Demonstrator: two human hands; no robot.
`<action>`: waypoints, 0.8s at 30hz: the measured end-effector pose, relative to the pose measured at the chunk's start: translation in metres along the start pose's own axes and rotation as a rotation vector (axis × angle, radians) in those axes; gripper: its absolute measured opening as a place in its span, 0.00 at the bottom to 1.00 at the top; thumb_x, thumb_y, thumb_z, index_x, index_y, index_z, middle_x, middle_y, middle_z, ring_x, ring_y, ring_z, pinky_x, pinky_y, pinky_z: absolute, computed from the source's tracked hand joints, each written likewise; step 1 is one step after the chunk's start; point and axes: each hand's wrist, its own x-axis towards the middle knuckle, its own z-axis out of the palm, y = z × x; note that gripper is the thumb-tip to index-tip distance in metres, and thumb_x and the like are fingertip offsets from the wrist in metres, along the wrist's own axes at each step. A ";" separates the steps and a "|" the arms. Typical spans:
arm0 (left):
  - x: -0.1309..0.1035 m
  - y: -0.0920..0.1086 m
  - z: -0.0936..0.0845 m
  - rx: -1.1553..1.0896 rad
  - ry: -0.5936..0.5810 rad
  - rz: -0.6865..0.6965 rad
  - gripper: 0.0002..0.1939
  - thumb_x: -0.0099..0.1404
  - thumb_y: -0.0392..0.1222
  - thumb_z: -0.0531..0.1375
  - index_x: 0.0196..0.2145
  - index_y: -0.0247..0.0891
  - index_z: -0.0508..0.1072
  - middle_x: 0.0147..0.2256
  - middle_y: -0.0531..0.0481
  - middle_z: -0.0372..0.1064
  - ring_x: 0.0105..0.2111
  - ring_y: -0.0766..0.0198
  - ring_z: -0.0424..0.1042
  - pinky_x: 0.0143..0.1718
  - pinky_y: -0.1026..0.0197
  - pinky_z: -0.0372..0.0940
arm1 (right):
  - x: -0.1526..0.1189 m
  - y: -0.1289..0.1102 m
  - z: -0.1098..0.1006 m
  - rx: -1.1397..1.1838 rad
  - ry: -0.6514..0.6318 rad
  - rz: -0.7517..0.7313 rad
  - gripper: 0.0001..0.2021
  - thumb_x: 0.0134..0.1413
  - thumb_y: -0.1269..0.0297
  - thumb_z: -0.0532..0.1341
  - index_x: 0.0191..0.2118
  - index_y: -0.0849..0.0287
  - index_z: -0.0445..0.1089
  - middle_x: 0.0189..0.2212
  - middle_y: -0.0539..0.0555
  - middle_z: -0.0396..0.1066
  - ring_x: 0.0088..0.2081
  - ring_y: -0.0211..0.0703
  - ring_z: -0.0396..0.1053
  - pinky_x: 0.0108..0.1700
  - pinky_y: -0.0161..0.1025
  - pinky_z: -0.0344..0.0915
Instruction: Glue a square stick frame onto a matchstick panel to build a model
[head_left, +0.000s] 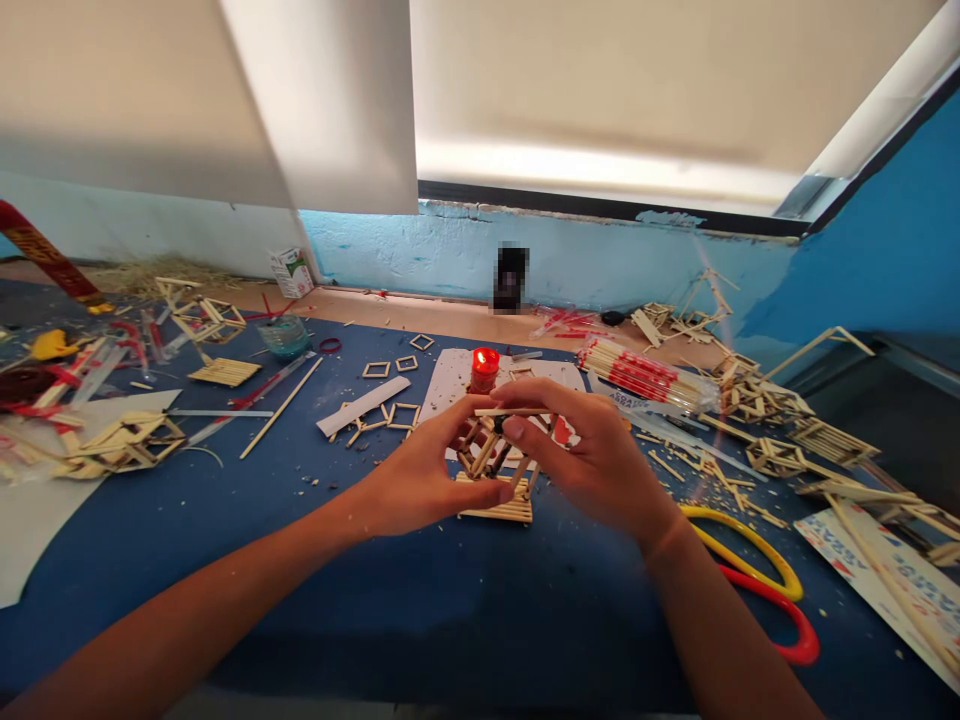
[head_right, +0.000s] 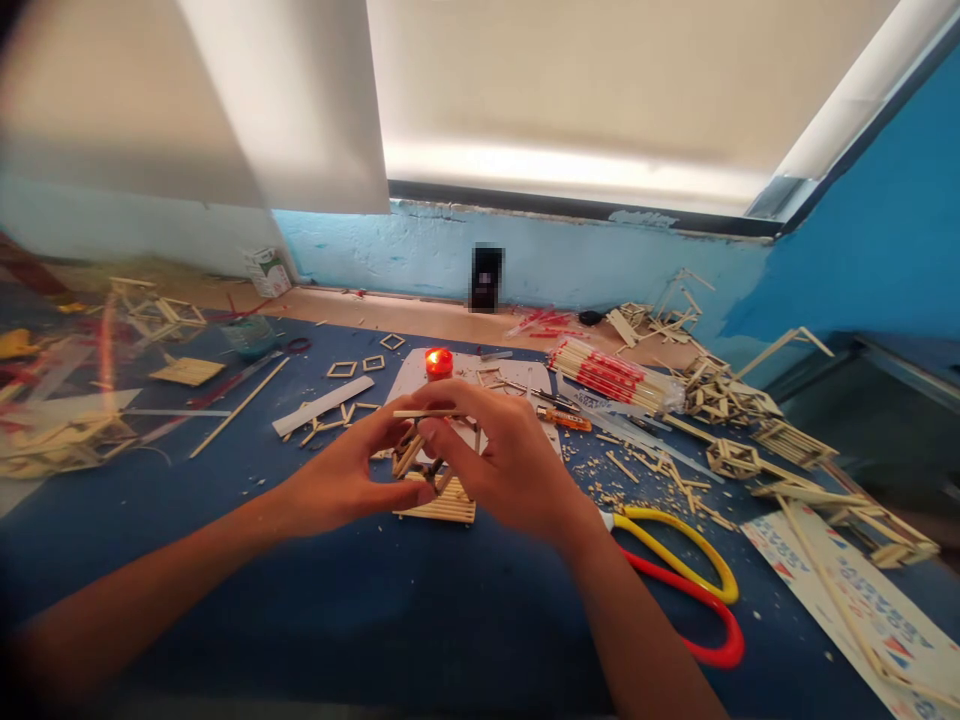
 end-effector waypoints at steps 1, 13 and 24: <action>-0.001 0.000 -0.001 0.017 0.011 -0.004 0.35 0.63 0.50 0.70 0.63 0.50 0.61 0.53 0.50 0.70 0.55 0.52 0.69 0.55 0.50 0.64 | 0.000 0.000 0.000 -0.001 0.010 0.000 0.11 0.68 0.66 0.61 0.53 0.52 0.73 0.47 0.48 0.78 0.48 0.39 0.76 0.48 0.36 0.70; -0.046 -0.005 -0.023 0.085 0.069 -0.114 0.43 0.61 0.54 0.71 0.67 0.60 0.54 0.70 0.51 0.50 0.67 0.45 0.56 0.67 0.43 0.55 | -0.013 -0.024 -0.016 -0.156 0.214 0.027 0.13 0.71 0.57 0.57 0.57 0.50 0.69 0.53 0.50 0.75 0.56 0.46 0.70 0.57 0.43 0.64; -0.142 -0.051 -0.017 0.224 0.845 0.218 0.31 0.65 0.55 0.65 0.63 0.58 0.63 0.61 0.49 0.64 0.59 0.40 0.68 0.59 0.41 0.70 | -0.139 -0.006 -0.039 -0.546 0.348 0.021 0.17 0.62 0.66 0.63 0.56 0.50 0.71 0.54 0.57 0.73 0.58 0.57 0.70 0.64 0.55 0.61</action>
